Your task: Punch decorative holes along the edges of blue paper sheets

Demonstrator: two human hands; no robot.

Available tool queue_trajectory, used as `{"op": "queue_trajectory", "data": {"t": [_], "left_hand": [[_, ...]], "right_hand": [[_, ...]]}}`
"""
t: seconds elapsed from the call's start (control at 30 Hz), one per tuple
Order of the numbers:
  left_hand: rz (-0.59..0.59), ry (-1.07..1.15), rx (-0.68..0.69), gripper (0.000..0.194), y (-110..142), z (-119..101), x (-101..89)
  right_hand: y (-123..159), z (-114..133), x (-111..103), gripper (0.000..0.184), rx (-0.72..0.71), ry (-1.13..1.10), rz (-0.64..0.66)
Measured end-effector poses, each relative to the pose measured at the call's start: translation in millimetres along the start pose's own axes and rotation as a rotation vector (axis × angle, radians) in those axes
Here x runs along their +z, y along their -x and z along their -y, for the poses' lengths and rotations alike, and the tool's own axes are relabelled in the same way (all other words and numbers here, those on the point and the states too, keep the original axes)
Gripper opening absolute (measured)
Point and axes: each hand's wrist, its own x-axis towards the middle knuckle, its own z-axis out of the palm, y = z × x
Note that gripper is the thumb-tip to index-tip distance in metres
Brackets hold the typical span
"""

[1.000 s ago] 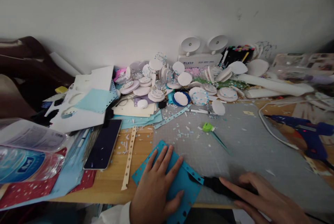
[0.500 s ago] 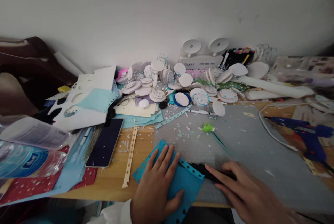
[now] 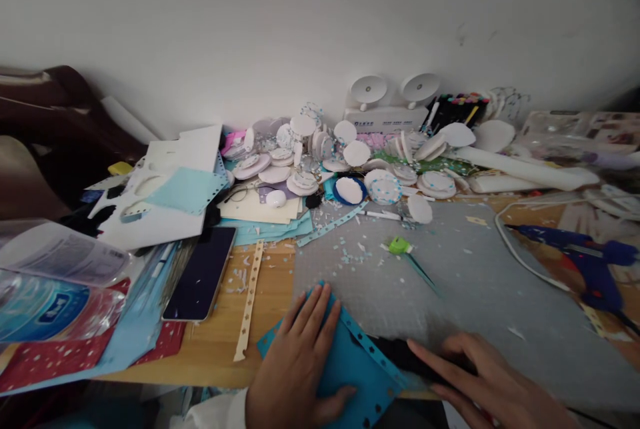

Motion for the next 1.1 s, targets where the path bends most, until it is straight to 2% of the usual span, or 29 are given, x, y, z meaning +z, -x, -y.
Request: {"op": "queue_trajectory", "data": {"t": [0.3, 0.67, 0.87, 0.97, 1.03, 1.1], "left_hand": [[0.083, 0.0, -0.03, 0.102, -1.3, -2.9, -4.7], [0.035, -0.009, -0.002, 0.1, -0.6, -0.6, 0.1], [0.01, -0.003, 0.035, 0.098, 0.9, 0.3, 0.5], [-0.049, 0.014, 0.032, 0.096, 2.7, 1.7, 3.6], [-0.092, 0.025, 0.036, 0.091, 4.1, 2.3, 6.5], [-0.127, 0.037, 0.038, 0.085, 5.2, 2.1, 8.5]], "right_hand": [[-20.7, 9.6, 14.3, 0.04, 0.073, -0.034, -0.016], [-66.0, 17.1, 34.0, 0.04, 0.102, -0.044, -0.015], [-79.4, 25.9, 44.2, 0.04, 0.148, 0.045, -0.155], [-71.5, 16.4, 32.5, 0.04, 0.202, 0.077, -0.258], [-57.7, -0.1, 21.3, 0.043, 0.327, 0.147, -0.332], [-39.9, -22.5, 12.3, 0.047, 0.453, 0.211, -0.344]]}}
